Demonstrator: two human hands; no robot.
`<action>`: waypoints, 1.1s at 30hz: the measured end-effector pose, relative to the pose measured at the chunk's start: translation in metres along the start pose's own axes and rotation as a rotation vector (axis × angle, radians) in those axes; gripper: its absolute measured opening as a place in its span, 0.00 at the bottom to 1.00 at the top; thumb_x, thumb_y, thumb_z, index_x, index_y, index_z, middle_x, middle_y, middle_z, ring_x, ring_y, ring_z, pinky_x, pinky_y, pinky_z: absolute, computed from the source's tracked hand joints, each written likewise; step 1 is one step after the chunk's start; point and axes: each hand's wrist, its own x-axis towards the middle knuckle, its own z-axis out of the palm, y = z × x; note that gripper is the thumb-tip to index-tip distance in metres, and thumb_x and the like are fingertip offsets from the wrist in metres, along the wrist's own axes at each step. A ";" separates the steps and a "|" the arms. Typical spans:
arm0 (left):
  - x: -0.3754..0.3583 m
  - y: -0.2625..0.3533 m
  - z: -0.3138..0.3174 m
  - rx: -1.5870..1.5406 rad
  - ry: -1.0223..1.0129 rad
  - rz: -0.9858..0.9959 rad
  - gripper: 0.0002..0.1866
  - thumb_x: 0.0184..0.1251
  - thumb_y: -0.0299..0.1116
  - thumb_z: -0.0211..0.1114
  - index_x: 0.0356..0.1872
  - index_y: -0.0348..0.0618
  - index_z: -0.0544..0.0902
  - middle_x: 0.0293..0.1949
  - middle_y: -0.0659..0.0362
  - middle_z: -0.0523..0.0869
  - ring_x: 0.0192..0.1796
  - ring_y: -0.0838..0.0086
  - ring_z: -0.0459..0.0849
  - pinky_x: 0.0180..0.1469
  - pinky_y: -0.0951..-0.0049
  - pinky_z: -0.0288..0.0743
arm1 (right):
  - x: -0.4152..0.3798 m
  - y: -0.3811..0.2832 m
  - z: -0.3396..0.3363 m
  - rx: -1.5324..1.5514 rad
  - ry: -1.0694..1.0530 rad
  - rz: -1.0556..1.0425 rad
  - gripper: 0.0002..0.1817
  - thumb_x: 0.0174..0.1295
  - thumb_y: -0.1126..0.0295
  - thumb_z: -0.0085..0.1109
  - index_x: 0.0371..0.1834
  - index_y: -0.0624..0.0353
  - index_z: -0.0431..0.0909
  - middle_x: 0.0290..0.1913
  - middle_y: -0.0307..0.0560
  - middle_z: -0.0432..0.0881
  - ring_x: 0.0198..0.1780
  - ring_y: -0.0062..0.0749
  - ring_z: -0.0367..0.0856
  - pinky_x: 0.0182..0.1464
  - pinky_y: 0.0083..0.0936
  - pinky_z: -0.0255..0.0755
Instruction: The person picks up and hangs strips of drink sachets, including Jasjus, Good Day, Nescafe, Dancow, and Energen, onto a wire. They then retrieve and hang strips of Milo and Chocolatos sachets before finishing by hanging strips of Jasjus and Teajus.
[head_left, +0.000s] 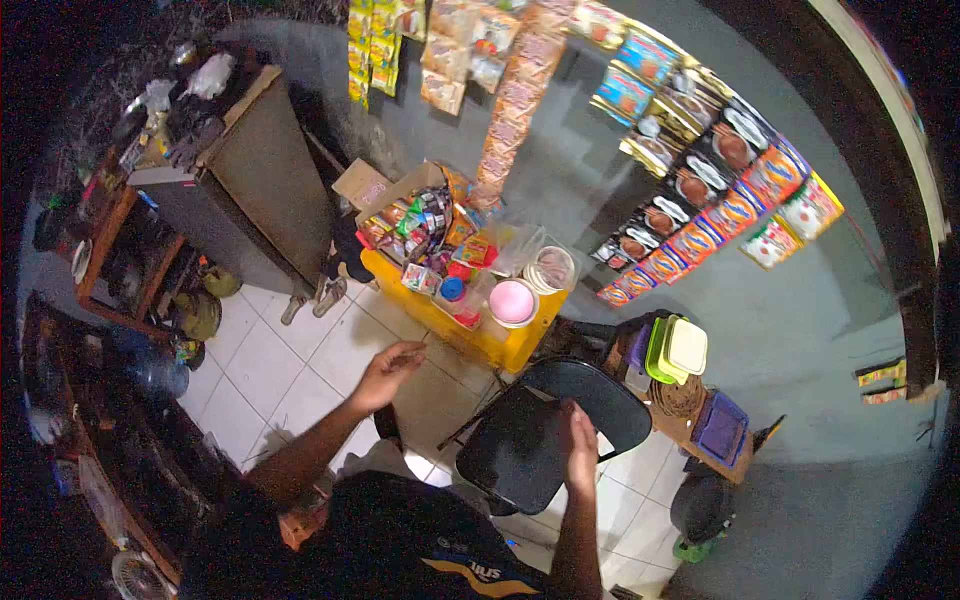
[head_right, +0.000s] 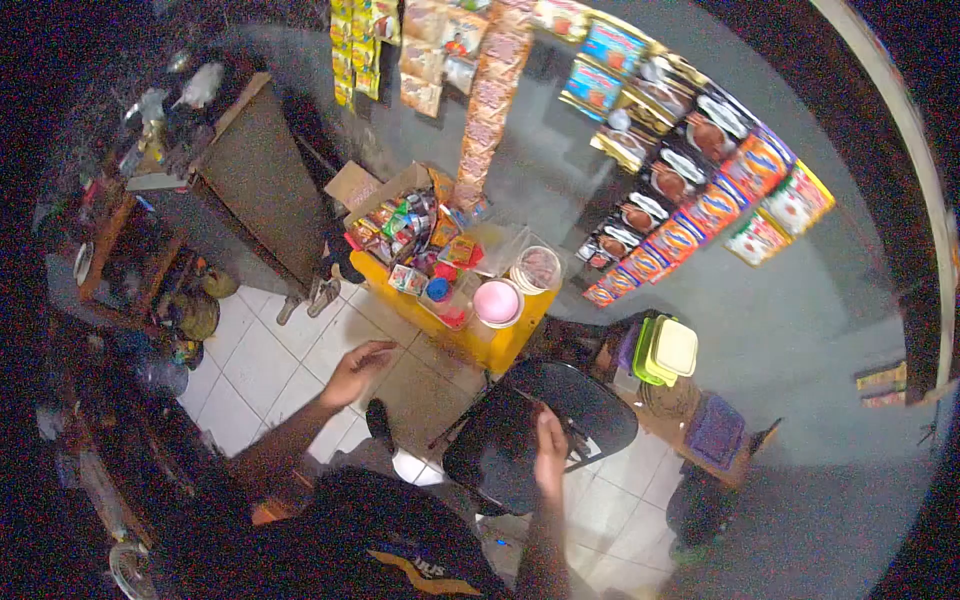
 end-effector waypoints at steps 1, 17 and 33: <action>-0.009 0.009 0.004 -0.005 0.046 -0.048 0.19 0.68 0.36 0.60 0.58 0.45 0.74 0.53 0.58 0.79 0.56 0.72 0.77 0.59 0.69 0.67 | -0.006 0.001 0.001 -0.009 0.030 0.028 0.27 0.69 0.55 0.48 0.66 0.61 0.65 0.64 0.45 0.70 0.64 0.32 0.67 0.66 0.28 0.57; 0.120 -0.032 -0.154 -0.018 0.091 -0.162 0.20 0.68 0.43 0.61 0.53 0.39 0.76 0.48 0.56 0.81 0.52 0.73 0.78 0.55 0.72 0.70 | 0.163 0.028 0.223 -0.030 0.004 0.204 0.27 0.66 0.51 0.52 0.62 0.56 0.70 0.58 0.41 0.74 0.60 0.30 0.71 0.60 0.35 0.63; 0.253 -0.111 -0.144 -0.180 0.289 -0.328 0.17 0.66 0.35 0.61 0.53 0.38 0.76 0.46 0.58 0.80 0.49 0.76 0.76 0.56 0.74 0.68 | 0.507 0.134 0.344 -0.619 0.185 -0.362 0.28 0.58 0.56 0.62 0.58 0.62 0.71 0.46 0.46 0.79 0.46 0.27 0.77 0.46 0.20 0.71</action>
